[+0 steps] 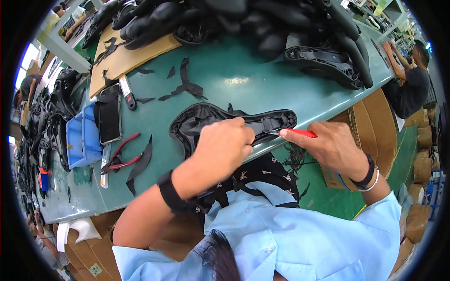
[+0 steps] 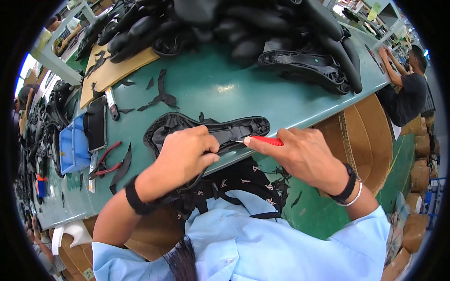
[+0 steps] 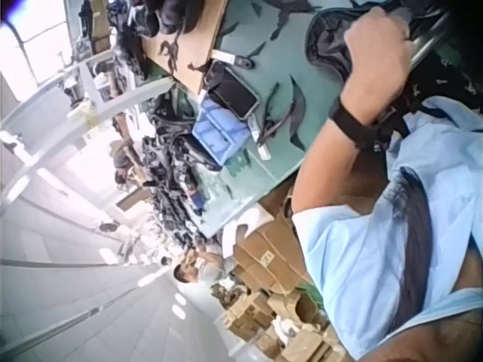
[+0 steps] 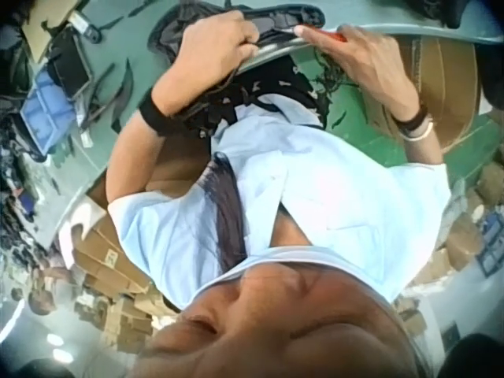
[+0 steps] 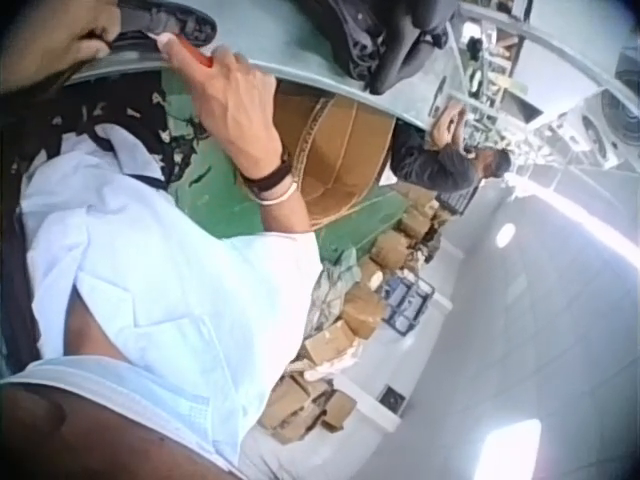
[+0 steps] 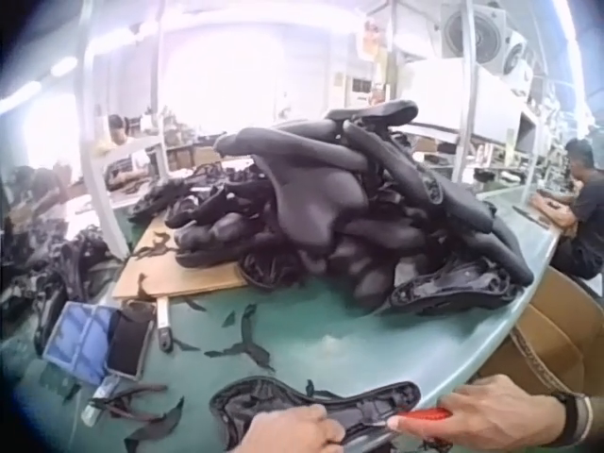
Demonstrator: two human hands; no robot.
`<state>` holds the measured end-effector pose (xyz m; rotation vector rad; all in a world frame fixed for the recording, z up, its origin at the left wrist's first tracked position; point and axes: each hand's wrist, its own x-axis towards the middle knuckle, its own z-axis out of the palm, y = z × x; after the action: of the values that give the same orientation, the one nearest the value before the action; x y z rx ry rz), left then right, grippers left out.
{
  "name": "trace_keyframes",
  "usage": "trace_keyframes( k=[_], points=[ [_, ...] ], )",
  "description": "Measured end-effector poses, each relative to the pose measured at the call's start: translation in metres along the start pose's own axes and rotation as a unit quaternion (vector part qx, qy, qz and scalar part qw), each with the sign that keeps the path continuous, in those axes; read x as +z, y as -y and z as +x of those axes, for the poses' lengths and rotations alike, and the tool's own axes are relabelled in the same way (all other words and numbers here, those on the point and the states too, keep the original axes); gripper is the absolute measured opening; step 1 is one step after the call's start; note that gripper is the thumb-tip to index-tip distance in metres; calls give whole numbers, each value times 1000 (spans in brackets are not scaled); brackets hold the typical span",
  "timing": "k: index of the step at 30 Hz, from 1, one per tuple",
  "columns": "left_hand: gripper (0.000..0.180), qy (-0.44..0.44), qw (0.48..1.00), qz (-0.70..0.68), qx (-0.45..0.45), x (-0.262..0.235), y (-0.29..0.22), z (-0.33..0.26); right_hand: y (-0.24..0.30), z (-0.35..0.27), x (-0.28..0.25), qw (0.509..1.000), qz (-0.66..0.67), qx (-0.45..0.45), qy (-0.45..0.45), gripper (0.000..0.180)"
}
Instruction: The person gathers bicycle seats from a table into a pile, then trims the excess material from the underside of one seat using a utility knife.
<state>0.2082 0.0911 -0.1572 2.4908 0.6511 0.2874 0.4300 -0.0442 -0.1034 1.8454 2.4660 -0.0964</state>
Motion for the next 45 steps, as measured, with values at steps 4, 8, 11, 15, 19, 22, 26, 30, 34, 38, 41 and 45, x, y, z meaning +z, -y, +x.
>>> trace_keyframes(
  k=[4, 8, 11, 15, 19, 22, 26, 30, 34, 38, 41, 45],
  points=[
    [12, 0, 976, -205, -72, 5, 18, 11, 18, -4, 34, 865, 482, 136, -22, 52],
    [13, -33, 948, -280, -147, 5, 16, 16, 51, 7, 35, 657, 718, 216, 78, 53],
    [13, -35, 936, -312, -161, 2, 16, 17, 67, 15, 34, 610, 751, 242, 72, 54],
    [9, -86, 786, -586, -176, -7, 24, 21, 90, 13, 35, 752, 617, 223, 72, 53],
    [12, -239, 763, -592, -97, -4, 29, 11, 95, 12, 37, 731, 658, 155, 88, 50],
    [21, -401, 876, -232, -130, -24, 50, -2, 95, 12, 57, 591, 768, 246, -37, 37],
    [32, -275, 916, -214, -201, 0, 59, -34, 102, 36, 84, 729, 641, 199, -138, 39],
    [25, -246, 746, -541, -301, -19, 39, -82, 74, 62, 77, 814, 519, 152, -213, 35],
    [44, -162, 645, -670, -329, -18, 36, -84, 54, 80, 69, 834, 528, 36, -156, 36],
    [65, -176, 684, -631, -320, -19, 33, -85, 33, 67, 64, 906, 376, -36, -191, 49],
    [65, -162, 687, -630, -324, -22, 33, -88, 20, 47, 34, 974, 216, -57, -48, 50],
    [63, -155, 708, -598, -343, -26, 30, -82, 18, 55, 38, 978, 122, -134, -99, 54]
  ],
)
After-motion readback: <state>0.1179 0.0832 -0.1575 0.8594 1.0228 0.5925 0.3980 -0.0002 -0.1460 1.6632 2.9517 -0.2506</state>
